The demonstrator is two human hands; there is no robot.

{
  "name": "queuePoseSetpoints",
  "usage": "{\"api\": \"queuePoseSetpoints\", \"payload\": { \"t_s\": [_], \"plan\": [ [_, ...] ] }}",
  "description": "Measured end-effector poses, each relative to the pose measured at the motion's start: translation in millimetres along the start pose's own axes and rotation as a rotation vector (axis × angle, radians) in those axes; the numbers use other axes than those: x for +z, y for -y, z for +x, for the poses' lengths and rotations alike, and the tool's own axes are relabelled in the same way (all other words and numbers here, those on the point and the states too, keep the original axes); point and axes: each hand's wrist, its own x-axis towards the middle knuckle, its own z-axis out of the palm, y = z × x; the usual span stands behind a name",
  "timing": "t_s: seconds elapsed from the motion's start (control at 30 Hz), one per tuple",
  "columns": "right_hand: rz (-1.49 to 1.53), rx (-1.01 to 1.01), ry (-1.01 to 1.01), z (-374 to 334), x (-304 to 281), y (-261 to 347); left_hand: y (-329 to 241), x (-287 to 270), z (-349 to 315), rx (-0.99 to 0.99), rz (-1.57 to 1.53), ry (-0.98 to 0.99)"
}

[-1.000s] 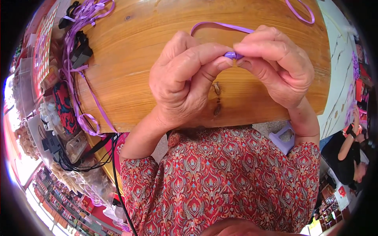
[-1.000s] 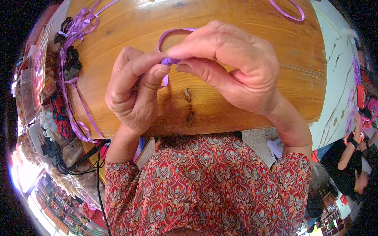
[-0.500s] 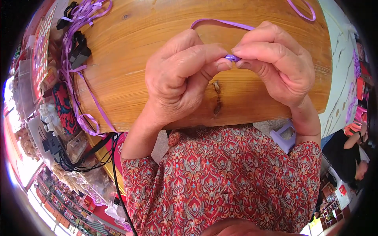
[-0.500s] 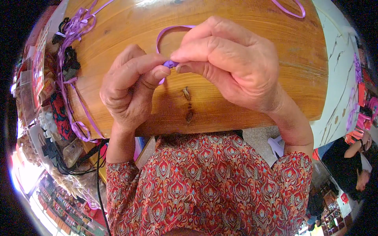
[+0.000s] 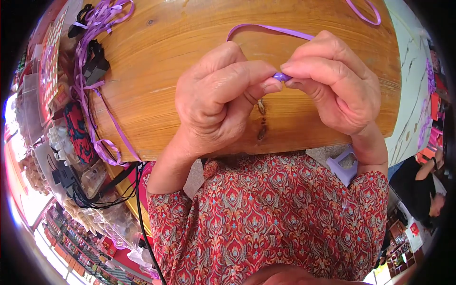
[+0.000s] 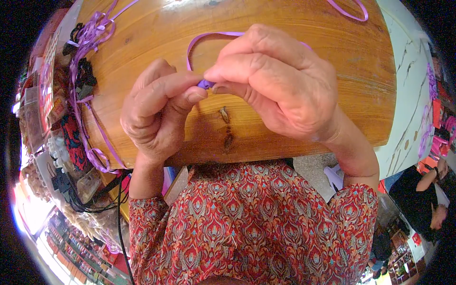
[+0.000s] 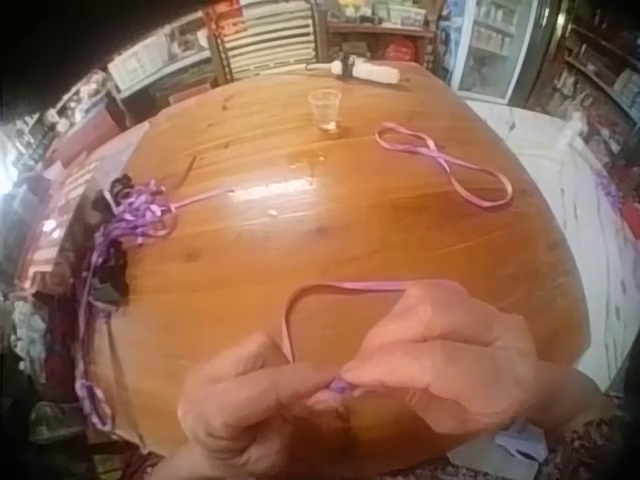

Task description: The person ties knots in purple ribbons by hand, handling them one at a time. They continue to form knots along the length of the ribbon before setting it aside.

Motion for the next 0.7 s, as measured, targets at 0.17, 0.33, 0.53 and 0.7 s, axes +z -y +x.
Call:
{"api": "queuePoseSetpoints", "payload": {
  "t_s": [0.17,0.33,0.53,0.7],
  "plan": [
    [-0.009,-0.021,0.011,1.0,-1.7,1.0,1.1,1.6,1.2,0.016,-0.029,0.012],
    [0.043,0.022,-0.008,0.3,2.2,2.1,3.2,6.6,-3.7,-0.013,-0.1,-0.043],
    [0.046,0.009,0.02,-3.3,-0.9,4.4,-0.6,3.9,-4.7,-0.02,-0.116,-0.007],
    [0.098,0.025,0.026,-3.4,-0.3,5.1,1.6,1.2,-4.1,-0.018,-0.158,0.058]
  ]
}}
